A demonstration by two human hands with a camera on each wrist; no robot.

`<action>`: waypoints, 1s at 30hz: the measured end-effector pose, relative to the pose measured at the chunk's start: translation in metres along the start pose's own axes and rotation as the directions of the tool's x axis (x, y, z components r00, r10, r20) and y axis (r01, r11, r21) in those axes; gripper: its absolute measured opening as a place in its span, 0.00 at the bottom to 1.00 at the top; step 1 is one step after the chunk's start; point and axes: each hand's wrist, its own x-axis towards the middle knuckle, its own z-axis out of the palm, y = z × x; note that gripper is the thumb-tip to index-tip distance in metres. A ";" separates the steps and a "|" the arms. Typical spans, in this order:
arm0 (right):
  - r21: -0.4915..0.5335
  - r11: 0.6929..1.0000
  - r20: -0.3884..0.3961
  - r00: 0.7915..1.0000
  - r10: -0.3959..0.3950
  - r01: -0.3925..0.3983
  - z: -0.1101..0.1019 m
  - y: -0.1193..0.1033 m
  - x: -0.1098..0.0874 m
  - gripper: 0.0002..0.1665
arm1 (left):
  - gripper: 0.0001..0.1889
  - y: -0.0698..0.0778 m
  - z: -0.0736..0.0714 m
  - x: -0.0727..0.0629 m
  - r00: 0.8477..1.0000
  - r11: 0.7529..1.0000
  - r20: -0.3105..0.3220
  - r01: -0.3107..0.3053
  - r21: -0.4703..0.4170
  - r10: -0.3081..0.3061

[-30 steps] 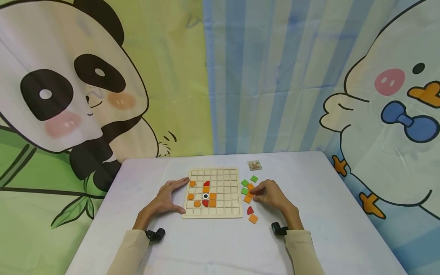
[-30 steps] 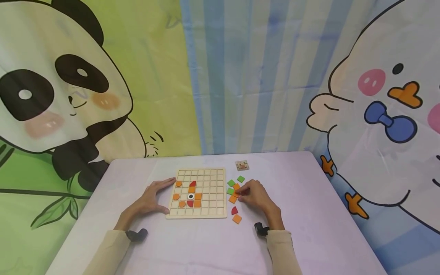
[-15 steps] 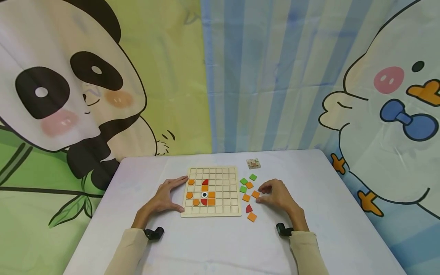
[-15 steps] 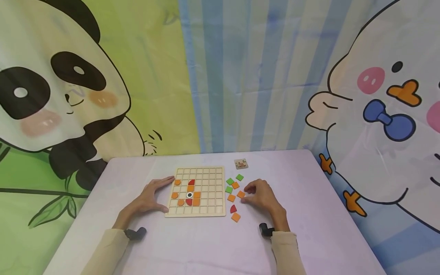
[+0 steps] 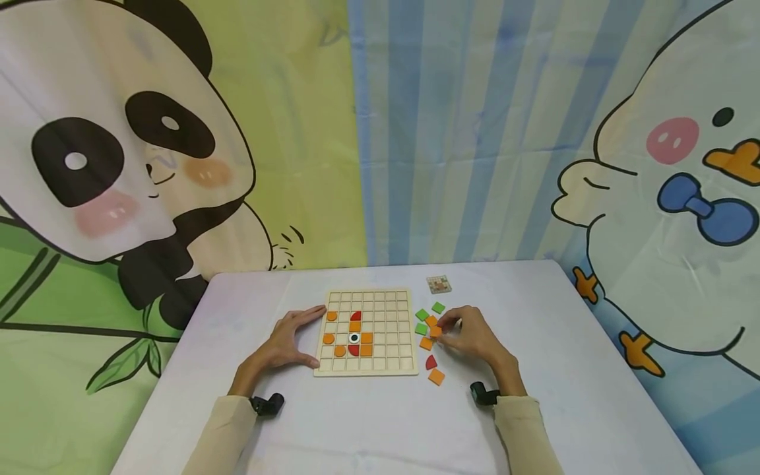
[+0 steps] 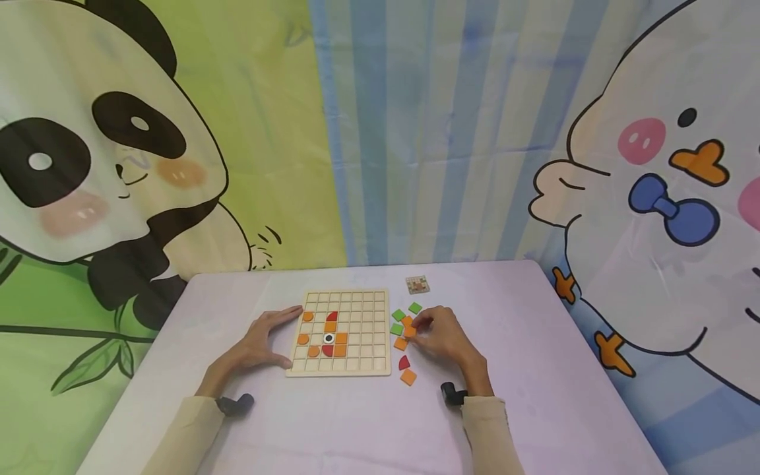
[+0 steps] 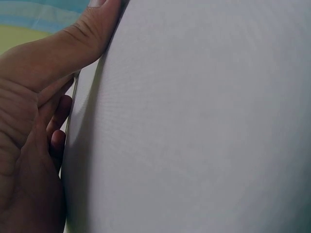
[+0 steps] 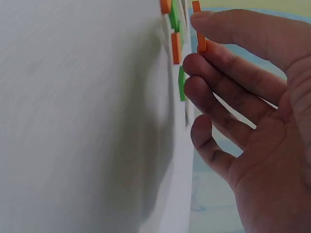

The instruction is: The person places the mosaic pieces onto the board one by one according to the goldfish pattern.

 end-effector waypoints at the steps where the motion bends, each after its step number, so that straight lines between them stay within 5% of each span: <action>1: 0.015 1.000 0.001 1.000 -0.012 0.012 0.001 -0.002 0.002 0.10 | 0.67 0.000 0.000 0.000 1.000 1.000 -0.001 0.001 0.001 -0.001; 17: 0.134 0.978 0.059 0.984 -0.169 0.160 0.047 -0.039 0.048 0.10 | 0.67 0.003 -0.001 0.003 1.000 1.000 0.006 -0.001 -0.007 0.001; 30: 0.166 0.975 0.093 0.982 -0.165 0.148 0.077 -0.056 0.069 0.12 | 0.67 -0.001 0.001 0.001 1.000 1.000 -0.002 -0.012 0.009 0.012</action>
